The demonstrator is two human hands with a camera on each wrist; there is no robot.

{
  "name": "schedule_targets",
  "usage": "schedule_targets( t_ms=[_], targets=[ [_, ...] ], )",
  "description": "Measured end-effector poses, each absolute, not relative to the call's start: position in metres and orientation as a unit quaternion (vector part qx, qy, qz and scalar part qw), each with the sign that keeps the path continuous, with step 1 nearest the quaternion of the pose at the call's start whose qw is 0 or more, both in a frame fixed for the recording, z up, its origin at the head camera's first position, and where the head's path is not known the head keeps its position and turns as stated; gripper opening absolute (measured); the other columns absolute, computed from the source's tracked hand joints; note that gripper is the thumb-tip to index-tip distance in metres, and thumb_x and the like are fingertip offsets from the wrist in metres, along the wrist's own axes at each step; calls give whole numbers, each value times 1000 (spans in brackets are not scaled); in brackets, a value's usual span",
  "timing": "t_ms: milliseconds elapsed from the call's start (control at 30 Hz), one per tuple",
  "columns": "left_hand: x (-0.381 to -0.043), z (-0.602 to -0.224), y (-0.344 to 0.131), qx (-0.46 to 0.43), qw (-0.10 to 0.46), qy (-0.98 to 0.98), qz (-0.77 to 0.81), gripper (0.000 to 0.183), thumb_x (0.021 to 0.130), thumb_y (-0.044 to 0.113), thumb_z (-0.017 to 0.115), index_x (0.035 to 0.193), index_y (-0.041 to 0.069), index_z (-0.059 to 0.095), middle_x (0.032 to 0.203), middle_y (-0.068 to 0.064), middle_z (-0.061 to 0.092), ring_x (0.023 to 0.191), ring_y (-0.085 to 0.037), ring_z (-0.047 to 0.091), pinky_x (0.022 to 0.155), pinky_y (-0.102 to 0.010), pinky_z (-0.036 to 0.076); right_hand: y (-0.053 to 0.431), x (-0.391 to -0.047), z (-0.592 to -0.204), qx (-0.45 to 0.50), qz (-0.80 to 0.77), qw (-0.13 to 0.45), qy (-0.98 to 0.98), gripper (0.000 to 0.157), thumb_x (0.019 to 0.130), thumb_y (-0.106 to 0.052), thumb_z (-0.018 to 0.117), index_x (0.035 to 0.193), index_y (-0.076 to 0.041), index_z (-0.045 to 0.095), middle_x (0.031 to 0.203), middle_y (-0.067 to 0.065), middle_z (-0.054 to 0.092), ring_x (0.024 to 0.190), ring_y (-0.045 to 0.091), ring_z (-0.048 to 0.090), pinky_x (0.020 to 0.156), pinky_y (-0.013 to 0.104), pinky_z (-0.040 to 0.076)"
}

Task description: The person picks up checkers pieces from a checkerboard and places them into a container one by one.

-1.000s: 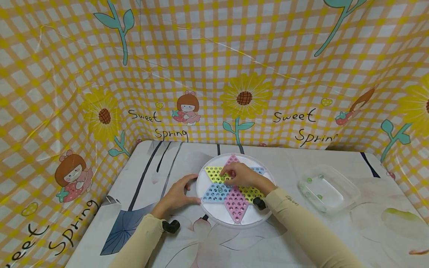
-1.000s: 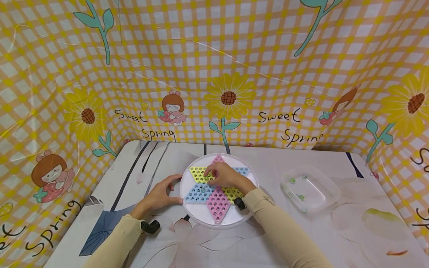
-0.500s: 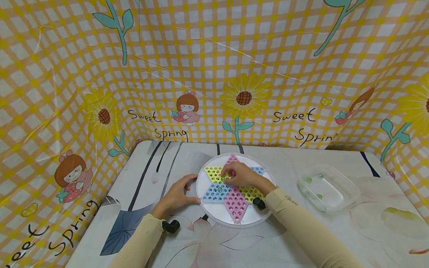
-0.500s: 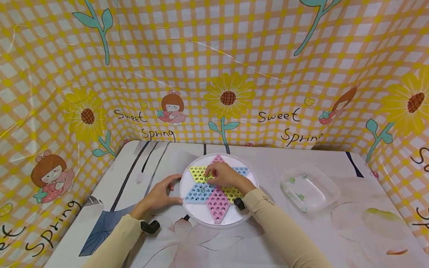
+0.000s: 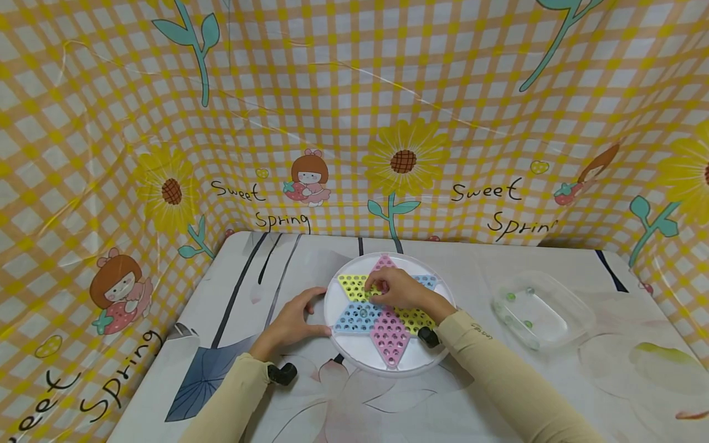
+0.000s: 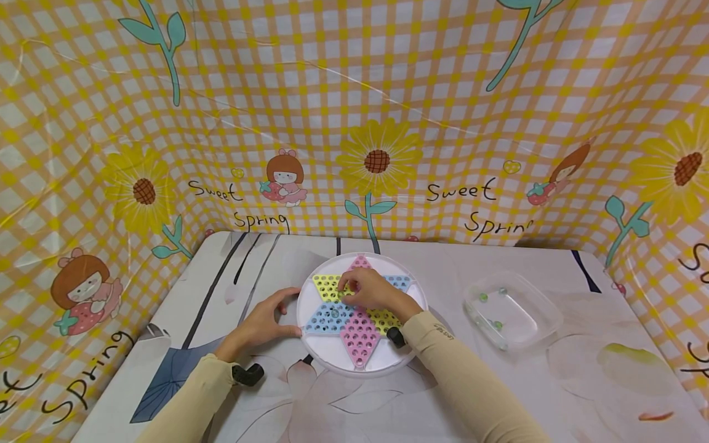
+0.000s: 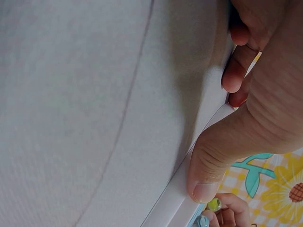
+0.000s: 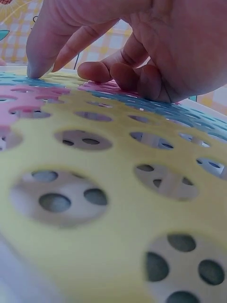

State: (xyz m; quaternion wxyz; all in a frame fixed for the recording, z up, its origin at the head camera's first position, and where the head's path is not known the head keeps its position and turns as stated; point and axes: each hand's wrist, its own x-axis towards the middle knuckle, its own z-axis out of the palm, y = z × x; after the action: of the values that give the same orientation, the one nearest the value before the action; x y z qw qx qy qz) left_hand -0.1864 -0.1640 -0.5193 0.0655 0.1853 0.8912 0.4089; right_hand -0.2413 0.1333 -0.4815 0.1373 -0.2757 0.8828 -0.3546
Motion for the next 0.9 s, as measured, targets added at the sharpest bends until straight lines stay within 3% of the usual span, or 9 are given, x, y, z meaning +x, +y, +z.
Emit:
schedule_targets(
  t_ms=[433, 900],
  targets=[
    [-185, -517, -163, 185, 66, 890, 411, 90, 72, 28, 96, 149, 14, 51, 98, -4, 53, 92, -19, 48, 81, -36, 38, 135, -240, -476, -262, -357, 138, 886, 17, 92, -12, 77, 108, -16, 72, 92, 4, 59, 84, 18, 51, 75, 31, 45],
    [-184, -516, -163, 181, 68, 894, 404, 90, 72, 29, 96, 149, 13, 51, 99, -5, 54, 92, -19, 49, 81, -36, 39, 143, -241, -470, -282, -385, 106, 872, 16, 93, -12, 76, 108, -12, 72, 92, 3, 60, 81, 18, 53, 73, 30, 48]
  ],
)
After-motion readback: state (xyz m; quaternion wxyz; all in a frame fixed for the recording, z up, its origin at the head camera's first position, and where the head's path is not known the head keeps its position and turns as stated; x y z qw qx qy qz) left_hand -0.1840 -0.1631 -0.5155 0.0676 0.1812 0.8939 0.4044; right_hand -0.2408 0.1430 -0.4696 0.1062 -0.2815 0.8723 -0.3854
